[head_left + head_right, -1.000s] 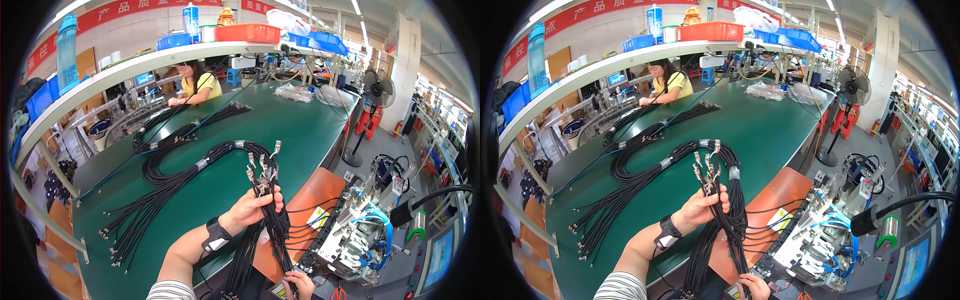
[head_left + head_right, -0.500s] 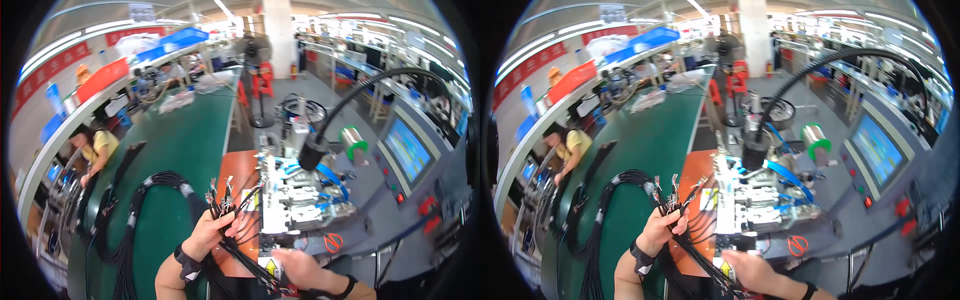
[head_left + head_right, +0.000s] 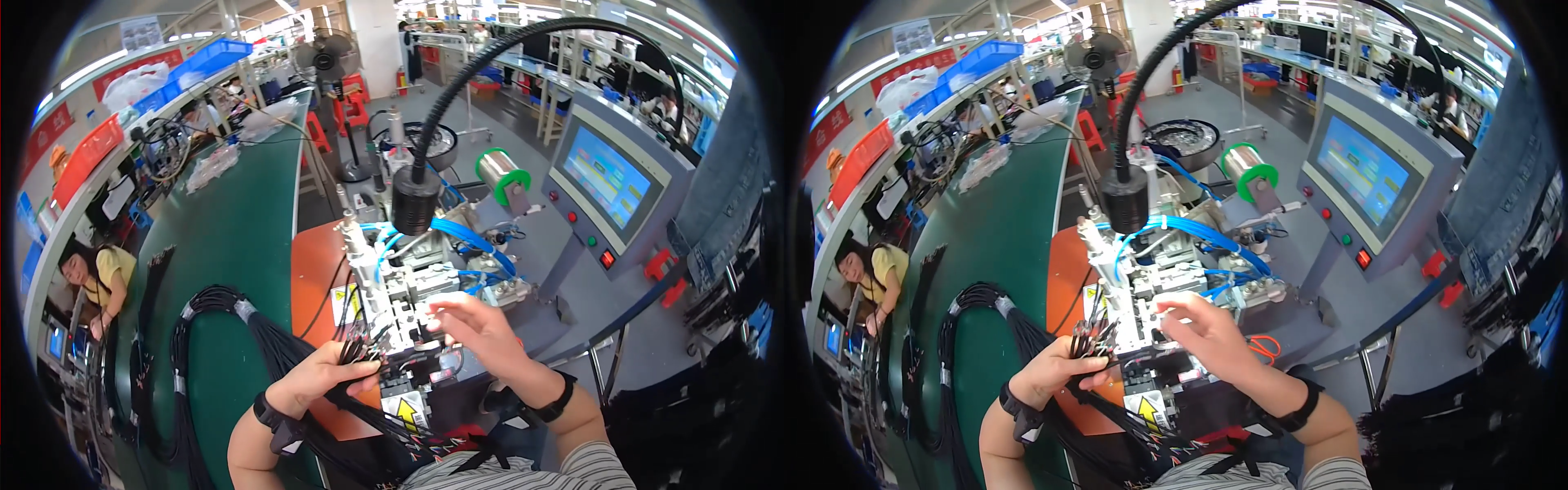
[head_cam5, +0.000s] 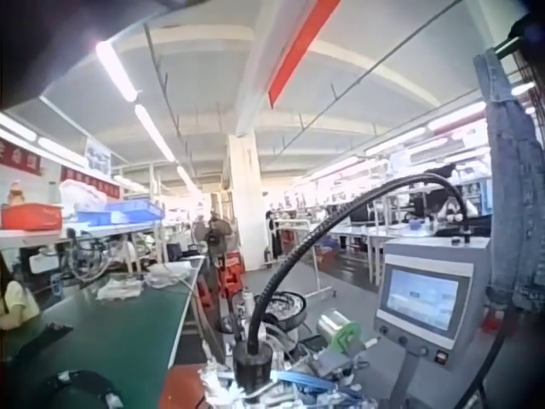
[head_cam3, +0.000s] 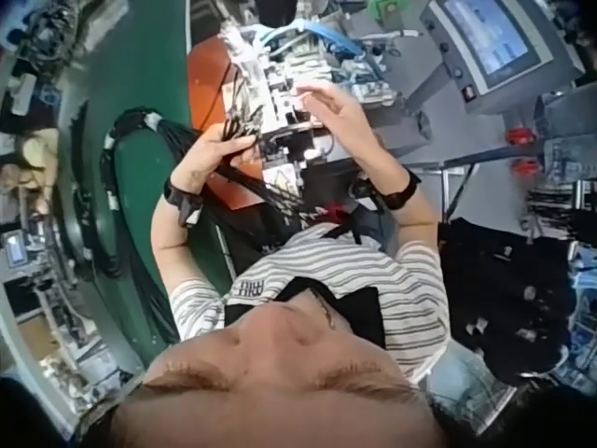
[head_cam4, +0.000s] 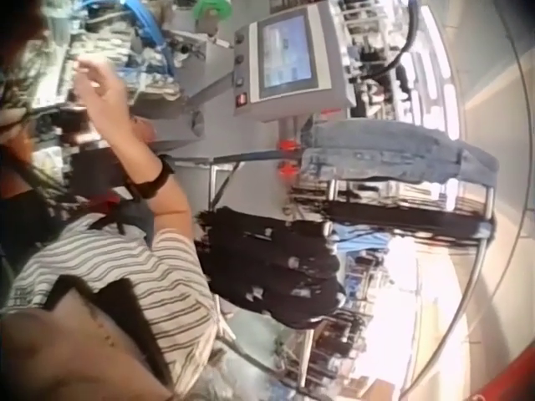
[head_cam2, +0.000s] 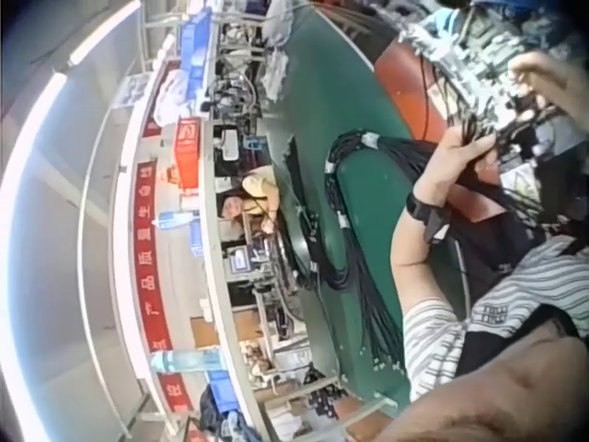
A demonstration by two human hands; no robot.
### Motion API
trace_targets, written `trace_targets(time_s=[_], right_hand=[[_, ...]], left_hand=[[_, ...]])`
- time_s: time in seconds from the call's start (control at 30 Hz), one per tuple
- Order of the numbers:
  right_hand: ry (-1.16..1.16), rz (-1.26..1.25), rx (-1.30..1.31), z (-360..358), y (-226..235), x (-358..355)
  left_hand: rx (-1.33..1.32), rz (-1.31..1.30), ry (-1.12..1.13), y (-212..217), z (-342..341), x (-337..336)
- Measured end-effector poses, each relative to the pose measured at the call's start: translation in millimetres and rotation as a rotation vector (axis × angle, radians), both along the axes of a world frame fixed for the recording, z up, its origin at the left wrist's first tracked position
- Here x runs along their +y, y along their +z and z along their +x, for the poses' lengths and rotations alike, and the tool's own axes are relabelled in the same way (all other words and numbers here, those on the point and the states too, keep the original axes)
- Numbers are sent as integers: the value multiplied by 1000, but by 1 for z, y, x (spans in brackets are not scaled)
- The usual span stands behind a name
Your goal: The person holds a bundle of cables, separates the individual wires, and inserts them into a crimping machine. They hold the wires in place while the machine processes them, then pull the cables back and gather them.
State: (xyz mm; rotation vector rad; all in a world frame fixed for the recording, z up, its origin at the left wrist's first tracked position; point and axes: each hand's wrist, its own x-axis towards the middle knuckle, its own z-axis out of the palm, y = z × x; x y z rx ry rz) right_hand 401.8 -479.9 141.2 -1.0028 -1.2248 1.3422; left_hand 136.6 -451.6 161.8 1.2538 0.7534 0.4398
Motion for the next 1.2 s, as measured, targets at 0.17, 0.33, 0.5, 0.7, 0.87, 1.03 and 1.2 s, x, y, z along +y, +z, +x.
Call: trace_targets(time_s=[0.17,0.33,0.5,0.7,0.87,1.03,1.2], right_hand=[[146,116,-35,4,-18,11],[151,80,-168,5,-27,11],[107,224,-159,2,-25,4],[107,-6,-11,2,-37,15],[181,-183,90,4,-41,18],[144,-163,96,5,-41,17],[181,-166,138,9,-46,21]], left_hand=[[103,-60,-137,-6,7,5],[163,-91,-166,-11,15,10],[213,-130,-155,-14,19,15],[169,-151,-180,-28,21,23],[170,-152,-167,-34,22,25],[170,-171,-149,-33,26,27],[146,-174,-132,-39,29,31]])
